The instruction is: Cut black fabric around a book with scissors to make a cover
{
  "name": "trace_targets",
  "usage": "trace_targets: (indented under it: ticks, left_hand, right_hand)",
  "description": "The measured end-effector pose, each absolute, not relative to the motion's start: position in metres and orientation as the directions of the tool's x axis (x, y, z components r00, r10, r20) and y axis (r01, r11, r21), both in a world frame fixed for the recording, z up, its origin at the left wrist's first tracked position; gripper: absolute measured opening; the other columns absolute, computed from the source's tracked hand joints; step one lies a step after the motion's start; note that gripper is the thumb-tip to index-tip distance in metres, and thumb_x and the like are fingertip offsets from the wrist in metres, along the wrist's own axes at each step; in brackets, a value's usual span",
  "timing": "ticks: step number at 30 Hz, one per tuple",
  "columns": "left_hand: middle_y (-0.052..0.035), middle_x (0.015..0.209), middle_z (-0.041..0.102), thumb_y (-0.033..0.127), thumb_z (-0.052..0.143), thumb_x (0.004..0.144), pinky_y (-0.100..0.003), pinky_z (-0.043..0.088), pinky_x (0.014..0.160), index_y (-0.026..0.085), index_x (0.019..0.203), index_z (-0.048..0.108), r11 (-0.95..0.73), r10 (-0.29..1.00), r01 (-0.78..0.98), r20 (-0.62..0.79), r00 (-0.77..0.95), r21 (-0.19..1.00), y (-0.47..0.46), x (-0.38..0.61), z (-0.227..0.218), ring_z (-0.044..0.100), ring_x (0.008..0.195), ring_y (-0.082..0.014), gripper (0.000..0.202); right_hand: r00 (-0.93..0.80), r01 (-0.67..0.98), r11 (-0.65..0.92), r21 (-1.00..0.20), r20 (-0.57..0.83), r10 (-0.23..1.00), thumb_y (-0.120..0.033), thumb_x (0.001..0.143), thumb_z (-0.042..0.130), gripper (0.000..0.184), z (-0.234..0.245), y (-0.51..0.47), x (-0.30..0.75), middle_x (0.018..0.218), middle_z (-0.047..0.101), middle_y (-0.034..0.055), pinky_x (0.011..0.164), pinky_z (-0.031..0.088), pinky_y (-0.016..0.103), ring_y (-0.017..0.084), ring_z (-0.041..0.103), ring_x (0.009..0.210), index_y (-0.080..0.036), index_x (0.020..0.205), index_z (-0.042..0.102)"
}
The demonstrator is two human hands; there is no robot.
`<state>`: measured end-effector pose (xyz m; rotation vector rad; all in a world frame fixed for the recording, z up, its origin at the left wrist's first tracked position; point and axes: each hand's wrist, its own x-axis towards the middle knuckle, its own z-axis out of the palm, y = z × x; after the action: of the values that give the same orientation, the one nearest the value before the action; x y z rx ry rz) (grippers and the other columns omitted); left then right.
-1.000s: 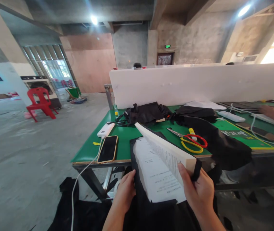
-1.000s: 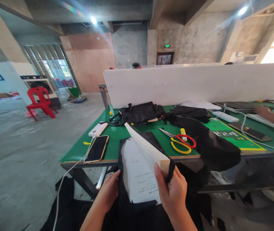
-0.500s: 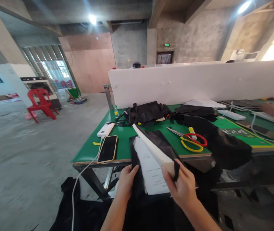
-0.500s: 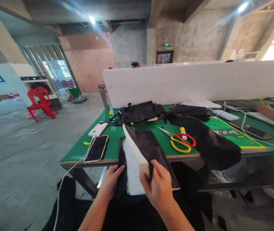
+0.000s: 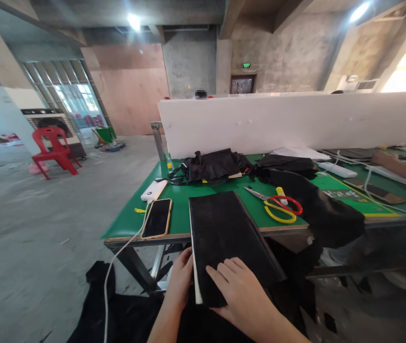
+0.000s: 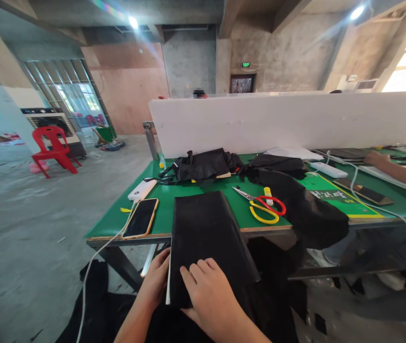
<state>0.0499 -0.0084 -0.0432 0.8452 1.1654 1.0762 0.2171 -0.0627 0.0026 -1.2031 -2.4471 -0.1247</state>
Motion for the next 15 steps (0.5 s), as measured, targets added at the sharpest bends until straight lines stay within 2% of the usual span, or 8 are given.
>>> trace_targets:
  ticks: [4, 7, 10, 13, 15]
  left_hand:
    - [-0.0043, 0.082, 0.069, 0.049, 0.058, 0.076, -0.021, 0.039, 0.048, 0.016, 0.113, 0.056, 0.372, 0.928, -0.139, -0.366, 0.067, 0.918, -0.032, 0.048, -0.042, 0.062, 0.068, -0.0164, 0.049]
    - [-0.0031, 0.072, 0.068, 0.044, 0.063, 0.073, -0.021, 0.038, 0.046, 0.013, 0.107, 0.059, 0.406, 0.911, -0.173, -0.381, 0.159, 0.898, -0.044, 0.050, -0.036, 0.060, 0.060, -0.0150, 0.046]
    - [-0.0012, 0.062, 0.066, 0.037, 0.066, 0.071, -0.020, 0.035, 0.044, 0.012, 0.104, 0.061, 0.383, 0.918, -0.210, -0.345, 0.196, 0.900, -0.047, 0.054, -0.035, 0.058, 0.053, -0.0137, 0.042]
    - [-0.0011, 0.061, 0.066, 0.033, 0.068, 0.067, -0.021, 0.035, 0.042, 0.012, 0.098, 0.063, 0.345, 0.936, -0.222, -0.317, 0.152, 0.912, -0.045, 0.057, -0.039, 0.059, 0.053, -0.0151, 0.038]
    - [-0.0014, 0.062, 0.066, 0.030, 0.071, 0.063, -0.022, 0.036, 0.042, 0.012, 0.094, 0.064, 0.333, 0.942, -0.214, -0.315, 0.113, 0.918, -0.043, 0.057, -0.042, 0.060, 0.054, -0.0163, 0.037]
  right_hand:
    - [-0.502, 0.770, 0.604, -0.207, 0.389, 0.773, -0.041, 0.061, 0.078, 0.072, 0.012, -0.069, 0.221, 0.102, 0.061, 0.0029, 0.087, 0.039, 0.037, 0.022, 0.054, 0.092, -0.021, 0.124, 0.049]
    - [-0.447, 0.761, 0.592, -0.267, 0.446, 0.776, -0.031, 0.066, 0.076, 0.060, 0.018, -0.075, 0.224, 0.097, 0.062, 0.0020, 0.084, 0.040, 0.035, 0.020, 0.054, 0.089, -0.022, 0.120, 0.053]
    - [-0.333, 0.780, 0.543, -0.311, 0.529, 0.781, -0.022, 0.073, 0.067, 0.039, 0.019, -0.078, 0.222, 0.090, 0.062, 0.0026, 0.080, 0.041, 0.034, 0.020, 0.055, 0.084, -0.020, 0.111, 0.058]
    - [-0.218, 0.804, 0.485, -0.345, 0.587, 0.779, -0.017, 0.082, 0.051, 0.013, 0.020, -0.078, 0.222, 0.074, 0.059, 0.0021, 0.067, 0.040, 0.029, 0.015, 0.054, 0.068, -0.018, 0.088, 0.063]
    - [-0.122, 0.795, 0.437, -0.421, 0.595, 0.794, -0.020, 0.086, 0.046, 0.024, 0.023, -0.076, 0.228, 0.061, 0.052, 0.0001, 0.055, 0.035, 0.024, 0.011, 0.047, 0.056, -0.016, 0.065, 0.056]
